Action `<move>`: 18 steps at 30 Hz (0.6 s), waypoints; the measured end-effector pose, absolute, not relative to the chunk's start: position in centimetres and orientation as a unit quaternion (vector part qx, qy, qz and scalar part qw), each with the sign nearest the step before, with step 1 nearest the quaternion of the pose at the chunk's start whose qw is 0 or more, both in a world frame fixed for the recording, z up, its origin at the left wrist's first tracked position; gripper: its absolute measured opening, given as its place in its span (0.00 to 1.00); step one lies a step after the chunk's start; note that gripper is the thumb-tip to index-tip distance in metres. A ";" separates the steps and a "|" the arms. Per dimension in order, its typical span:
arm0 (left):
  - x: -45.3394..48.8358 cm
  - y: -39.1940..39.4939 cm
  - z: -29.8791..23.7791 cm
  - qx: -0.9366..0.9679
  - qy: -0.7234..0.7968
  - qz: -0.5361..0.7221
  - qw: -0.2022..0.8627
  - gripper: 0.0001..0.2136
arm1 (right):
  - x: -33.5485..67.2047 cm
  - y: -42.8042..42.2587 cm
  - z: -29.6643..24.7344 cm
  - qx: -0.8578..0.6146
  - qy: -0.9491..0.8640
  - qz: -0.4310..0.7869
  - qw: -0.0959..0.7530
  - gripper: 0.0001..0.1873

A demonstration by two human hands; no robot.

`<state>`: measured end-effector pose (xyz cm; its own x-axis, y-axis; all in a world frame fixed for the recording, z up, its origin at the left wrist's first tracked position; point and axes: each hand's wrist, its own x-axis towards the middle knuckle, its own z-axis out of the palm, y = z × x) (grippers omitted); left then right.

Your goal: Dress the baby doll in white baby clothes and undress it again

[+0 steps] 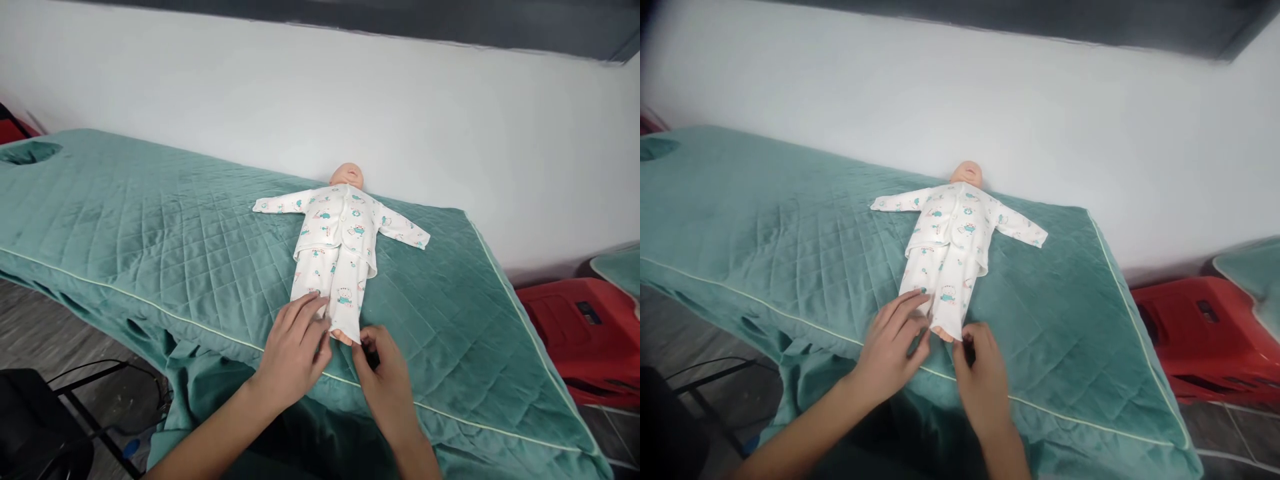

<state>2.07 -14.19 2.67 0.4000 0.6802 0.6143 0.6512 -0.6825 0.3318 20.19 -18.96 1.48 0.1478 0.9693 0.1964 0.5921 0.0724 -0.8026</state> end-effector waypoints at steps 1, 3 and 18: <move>1.7 -14.5 2.3 0.840 0.395 0.370 0.021 0.08 | 20.4 -19.2 1.2 -0.641 -0.616 0.230 0.396 0.06; 0.6 -15.4 1.5 0.844 0.385 0.372 0.021 0.12 | 20.9 -19.9 0.7 -0.642 -0.622 0.231 0.385 0.06; -8.7 -28.2 -5.8 0.933 0.254 0.242 0.080 0.12 | 18.4 -31.7 -7.1 -0.629 -0.659 0.313 0.268 0.19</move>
